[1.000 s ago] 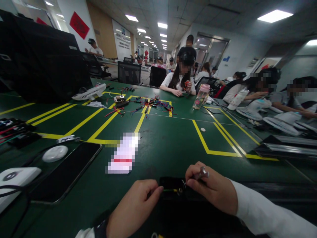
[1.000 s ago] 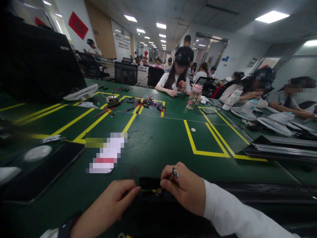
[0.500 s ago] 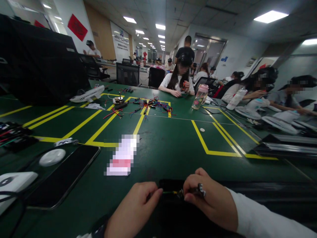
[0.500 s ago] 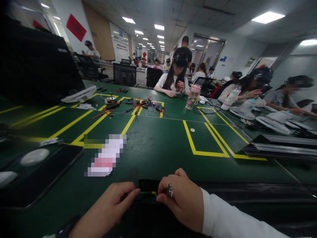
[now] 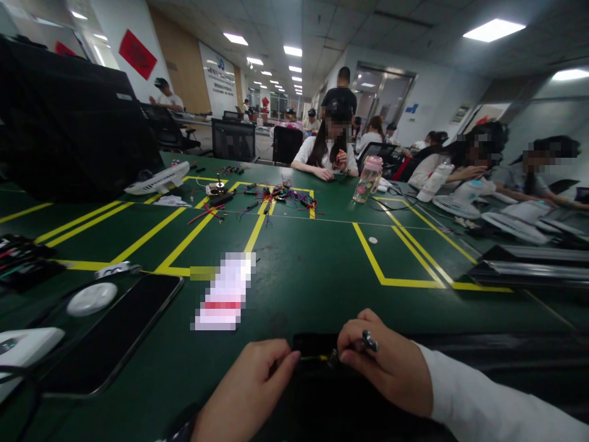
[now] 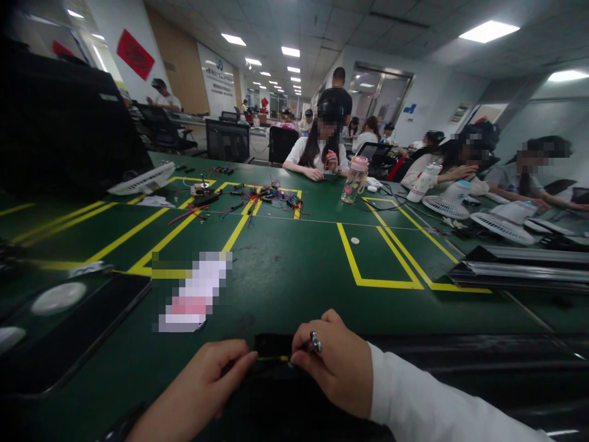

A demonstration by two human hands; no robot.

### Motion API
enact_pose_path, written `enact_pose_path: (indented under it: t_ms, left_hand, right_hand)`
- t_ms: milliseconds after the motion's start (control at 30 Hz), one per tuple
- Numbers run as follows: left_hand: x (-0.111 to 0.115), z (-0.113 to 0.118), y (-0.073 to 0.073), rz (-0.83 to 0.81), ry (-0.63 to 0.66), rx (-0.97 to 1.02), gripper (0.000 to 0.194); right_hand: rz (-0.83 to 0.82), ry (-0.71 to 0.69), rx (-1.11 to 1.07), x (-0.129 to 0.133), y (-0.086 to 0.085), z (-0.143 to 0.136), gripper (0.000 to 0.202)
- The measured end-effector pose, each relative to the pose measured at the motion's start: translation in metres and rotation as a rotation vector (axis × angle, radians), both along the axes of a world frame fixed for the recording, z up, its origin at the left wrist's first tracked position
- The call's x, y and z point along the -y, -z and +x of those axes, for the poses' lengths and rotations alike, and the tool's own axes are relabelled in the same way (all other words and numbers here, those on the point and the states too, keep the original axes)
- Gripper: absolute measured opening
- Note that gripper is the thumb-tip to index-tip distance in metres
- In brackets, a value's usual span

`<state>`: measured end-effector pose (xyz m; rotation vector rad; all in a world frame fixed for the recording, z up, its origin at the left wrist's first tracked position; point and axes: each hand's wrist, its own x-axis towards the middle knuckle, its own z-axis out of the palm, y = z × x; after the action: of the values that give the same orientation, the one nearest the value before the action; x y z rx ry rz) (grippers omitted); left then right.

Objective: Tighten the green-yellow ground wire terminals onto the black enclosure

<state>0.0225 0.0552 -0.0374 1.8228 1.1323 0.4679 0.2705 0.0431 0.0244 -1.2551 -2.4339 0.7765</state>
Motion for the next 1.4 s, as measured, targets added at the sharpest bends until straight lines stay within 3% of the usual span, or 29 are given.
enact_pose_path:
  t_ms: [300, 633, 967, 1200, 1400]
  left_hand:
    - [0.001, -0.001, 0.004, -0.133, 0.011, 0.061, 0.045]
    - [0.002, 0.000, 0.004, -0.189, -0.004, 0.085, 0.048]
    - [0.008, 0.001, 0.000, -0.039, -0.031, 0.040, 0.045]
    - [0.008, 0.007, -0.005, 0.081, -0.053, 0.007, 0.042]
    - [0.011, 0.006, -0.001, 0.121, -0.081, 0.009, 0.045]
  right_hand:
    - [-0.009, 0.106, -0.023, 0.003, -0.002, -0.002, 0.017]
    - [0.045, 0.163, -0.076, 0.017, -0.018, 0.005, 0.013]
    - [0.167, 0.327, -0.143, 0.060, -0.006, 0.005, 0.014]
    - [0.210, 0.366, -0.113, 0.058, 0.004, -0.002, 0.013]
    - [0.258, 0.384, -0.062, 0.052, 0.009, 0.002, 0.013]
